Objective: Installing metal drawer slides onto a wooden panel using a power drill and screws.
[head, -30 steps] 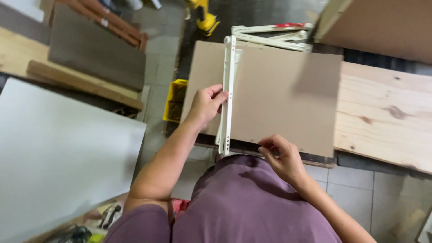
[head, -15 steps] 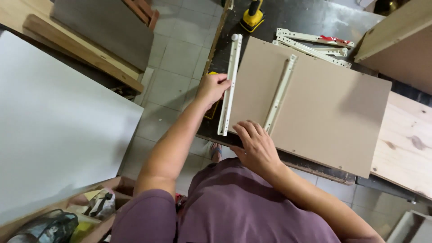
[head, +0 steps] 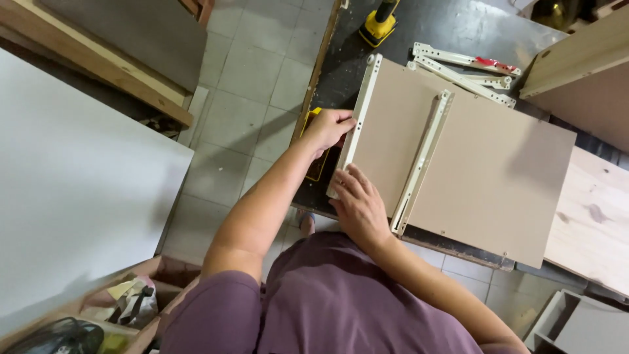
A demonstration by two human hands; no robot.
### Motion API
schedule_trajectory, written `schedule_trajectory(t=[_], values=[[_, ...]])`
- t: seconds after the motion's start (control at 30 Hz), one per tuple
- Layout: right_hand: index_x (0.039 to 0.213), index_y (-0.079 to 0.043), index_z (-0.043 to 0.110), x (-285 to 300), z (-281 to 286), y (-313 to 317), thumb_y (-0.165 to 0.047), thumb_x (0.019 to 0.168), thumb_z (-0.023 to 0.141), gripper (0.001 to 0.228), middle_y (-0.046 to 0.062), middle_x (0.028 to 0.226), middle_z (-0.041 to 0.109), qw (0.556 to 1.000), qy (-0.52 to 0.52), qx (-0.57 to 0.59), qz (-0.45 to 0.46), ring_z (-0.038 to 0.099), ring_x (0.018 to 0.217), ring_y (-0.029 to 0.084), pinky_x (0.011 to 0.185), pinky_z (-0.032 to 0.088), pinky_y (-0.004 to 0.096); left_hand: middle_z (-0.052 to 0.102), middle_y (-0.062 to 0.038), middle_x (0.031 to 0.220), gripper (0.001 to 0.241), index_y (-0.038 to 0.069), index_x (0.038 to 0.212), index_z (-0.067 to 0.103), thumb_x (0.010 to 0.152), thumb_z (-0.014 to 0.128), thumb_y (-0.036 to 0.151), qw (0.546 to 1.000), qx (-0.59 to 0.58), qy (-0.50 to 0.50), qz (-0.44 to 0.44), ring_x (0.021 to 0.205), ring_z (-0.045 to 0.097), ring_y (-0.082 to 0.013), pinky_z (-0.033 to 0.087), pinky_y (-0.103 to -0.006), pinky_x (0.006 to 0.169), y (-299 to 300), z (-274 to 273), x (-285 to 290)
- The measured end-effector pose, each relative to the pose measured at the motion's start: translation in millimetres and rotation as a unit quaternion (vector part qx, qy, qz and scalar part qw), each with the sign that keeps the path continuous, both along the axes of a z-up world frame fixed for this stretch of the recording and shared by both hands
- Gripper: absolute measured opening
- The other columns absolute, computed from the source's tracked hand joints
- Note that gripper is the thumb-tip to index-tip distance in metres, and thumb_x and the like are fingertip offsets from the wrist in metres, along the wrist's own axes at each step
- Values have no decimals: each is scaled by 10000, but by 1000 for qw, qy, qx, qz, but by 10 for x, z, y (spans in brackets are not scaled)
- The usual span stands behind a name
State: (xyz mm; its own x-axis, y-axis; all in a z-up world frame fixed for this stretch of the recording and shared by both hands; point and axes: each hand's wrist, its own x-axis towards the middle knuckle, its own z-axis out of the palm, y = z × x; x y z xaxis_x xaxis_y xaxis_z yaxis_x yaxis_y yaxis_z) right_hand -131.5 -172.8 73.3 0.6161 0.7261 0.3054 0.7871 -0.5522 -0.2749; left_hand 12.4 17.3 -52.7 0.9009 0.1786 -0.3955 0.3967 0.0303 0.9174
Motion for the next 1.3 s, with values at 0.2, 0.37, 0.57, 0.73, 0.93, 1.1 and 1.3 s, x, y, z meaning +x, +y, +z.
schedule_trajectory(t=[0.2, 0.37, 0.57, 0.73, 0.93, 1.1, 1.3], values=[[1261, -132, 729, 33, -122, -39, -257, 920, 780, 367, 88, 1456, 600, 1000, 5, 25, 3, 488, 1480, 371, 1043, 509, 491, 777, -114, 886, 330, 144, 1240, 773, 937, 828, 263, 998, 19, 0, 65, 697, 755, -208, 692, -361, 567, -153, 409, -216], [1245, -99, 729, 25, -136, -57, -226, 896, 780, 375, 108, 1434, 611, 998, 6, 56, 10, 495, 1474, 377, 1057, 493, 496, 816, -15, 921, 294, 271, 1179, 816, 912, 816, 393, 988, 142, -2, 62, 807, 784, -175, 678, -327, 638, -188, 565, -346], [1262, -139, 712, 60, -139, -34, -302, 889, 762, 410, 58, 1419, 634, 998, -16, 61, -12, 520, 1460, 317, 1142, 410, 483, 823, -109, 968, 430, 186, 1227, 801, 907, 834, 471, 988, 144, -48, 17, 875, 796, -255, 668, -370, 713, -83, 680, -367], [1193, -178, 729, -4, 55, 33, -349, 906, 742, 334, 29, 1397, 662, 999, -9, 29, -31, 521, 1466, 288, 1190, 344, 517, 811, -167, 921, 273, 96, 1168, 805, 918, 811, 205, 988, 113, -109, 8, 758, 768, -226, 650, -351, 644, 480, 885, -558], [1149, -167, 739, 8, 51, 77, -266, 878, 764, 290, 57, 1385, 670, 999, -1, 26, -36, 531, 1464, 334, 1228, 319, 546, 815, -53, 915, 107, 221, 1006, 819, 900, 803, 224, 916, 362, -88, -146, 892, 788, -311, 637, -451, 767, 836, 299, -950], [1089, -191, 750, 1, 73, 95, -253, 806, 791, 293, 34, 1354, 686, 998, 10, 32, -50, 555, 1447, 311, 1240, 319, 540, 783, -113, 896, 144, 93, 951, 822, 849, 746, 26, 829, 445, -162, -298, 776, 765, -340, 634, -451, 682, 573, 515, -1249], [1038, -178, 746, -6, 125, 156, -246, 801, 786, 250, 42, 1308, 705, 997, 7, 53, -60, 582, 1414, 299, 1214, 347, 525, 669, -100, 768, 109, 43, 736, 732, 790, 728, -52, 781, 508, -242, -271, 585, 690, -323, 573, -456, 471, 462, 219, -1164]])
